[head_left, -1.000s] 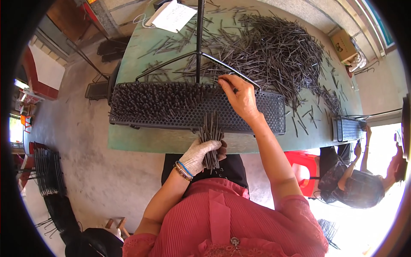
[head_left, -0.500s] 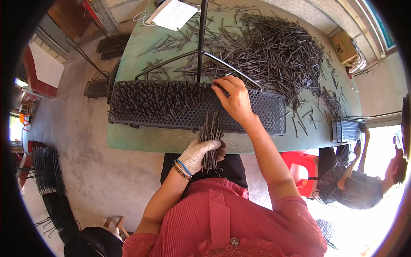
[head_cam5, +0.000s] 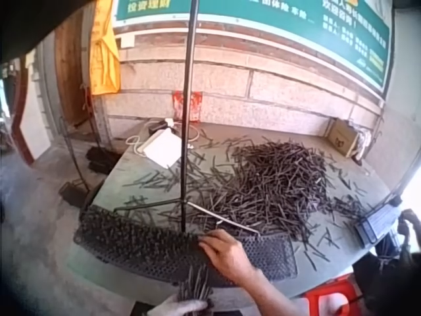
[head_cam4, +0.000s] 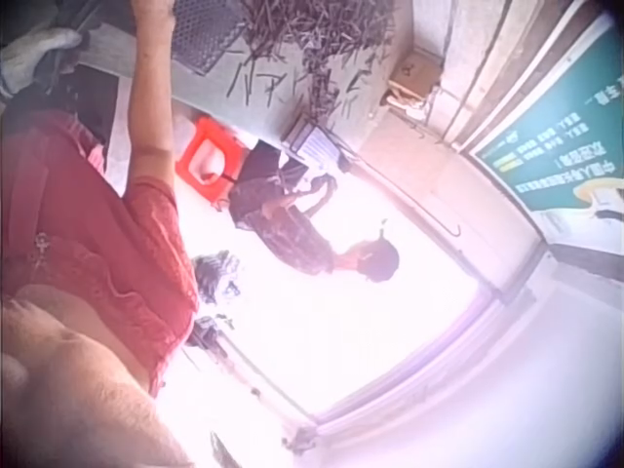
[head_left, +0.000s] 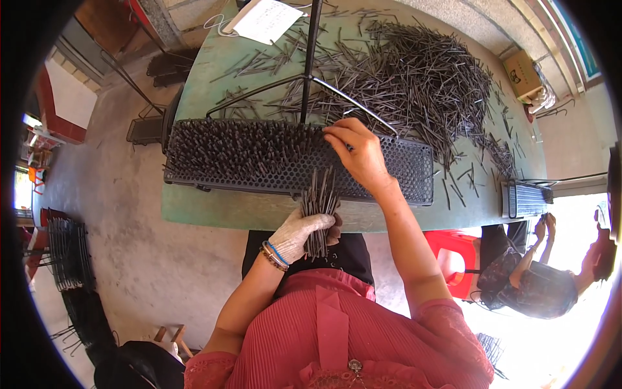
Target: Assembling thin black rods into a black mesh base.
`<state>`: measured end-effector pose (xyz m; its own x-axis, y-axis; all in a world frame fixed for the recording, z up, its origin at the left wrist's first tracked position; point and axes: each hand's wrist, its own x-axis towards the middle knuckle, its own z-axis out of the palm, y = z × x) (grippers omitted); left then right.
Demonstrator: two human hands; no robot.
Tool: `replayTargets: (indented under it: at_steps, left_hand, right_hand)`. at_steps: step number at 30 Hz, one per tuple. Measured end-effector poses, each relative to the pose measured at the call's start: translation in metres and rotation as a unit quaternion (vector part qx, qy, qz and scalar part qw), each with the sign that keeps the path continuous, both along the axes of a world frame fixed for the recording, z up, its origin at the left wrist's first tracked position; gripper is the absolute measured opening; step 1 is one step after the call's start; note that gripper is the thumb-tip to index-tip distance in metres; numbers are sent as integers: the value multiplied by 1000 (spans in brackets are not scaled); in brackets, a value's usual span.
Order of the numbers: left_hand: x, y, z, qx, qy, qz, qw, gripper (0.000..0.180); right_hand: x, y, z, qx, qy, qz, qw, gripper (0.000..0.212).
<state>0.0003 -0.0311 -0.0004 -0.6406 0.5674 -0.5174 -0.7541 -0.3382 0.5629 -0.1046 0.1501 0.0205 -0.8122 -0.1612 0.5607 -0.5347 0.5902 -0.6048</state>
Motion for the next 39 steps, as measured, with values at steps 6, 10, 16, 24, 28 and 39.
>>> replayTargets:
  at_steps: [6, 10, 16, 24, 28, 39]
  left_hand:
    - [-1, -3, 8, 25, 37, 8, 999, 44]
    - [-5, -1, 10, 26, 59, -14, 998, 46]
    - [-4, 3, 10, 19, 60, -16, 998, 47]
    - [-1, 2, 3, 7, 36, -11, 999, 47]
    - [-1, 3, 4, 1, 41, -10, 999, 45]
    - [2, 8, -2, 3, 5, 52, 999, 27]
  right_hand:
    - [31, 12, 15, -137, -303, 33, 943, 30]
    - [43, 16, 9, -162, -405, 83, 896, 31]
    - [39, 23, 7, -292, -397, 10, 870, 24]
    - [12, 31, 17, -265, -188, -85, 942, 24]
    - [9, 30, 19, -253, -173, -91, 948, 23]
    - [44, 33, 19, -311, -423, 37, 850, 23]
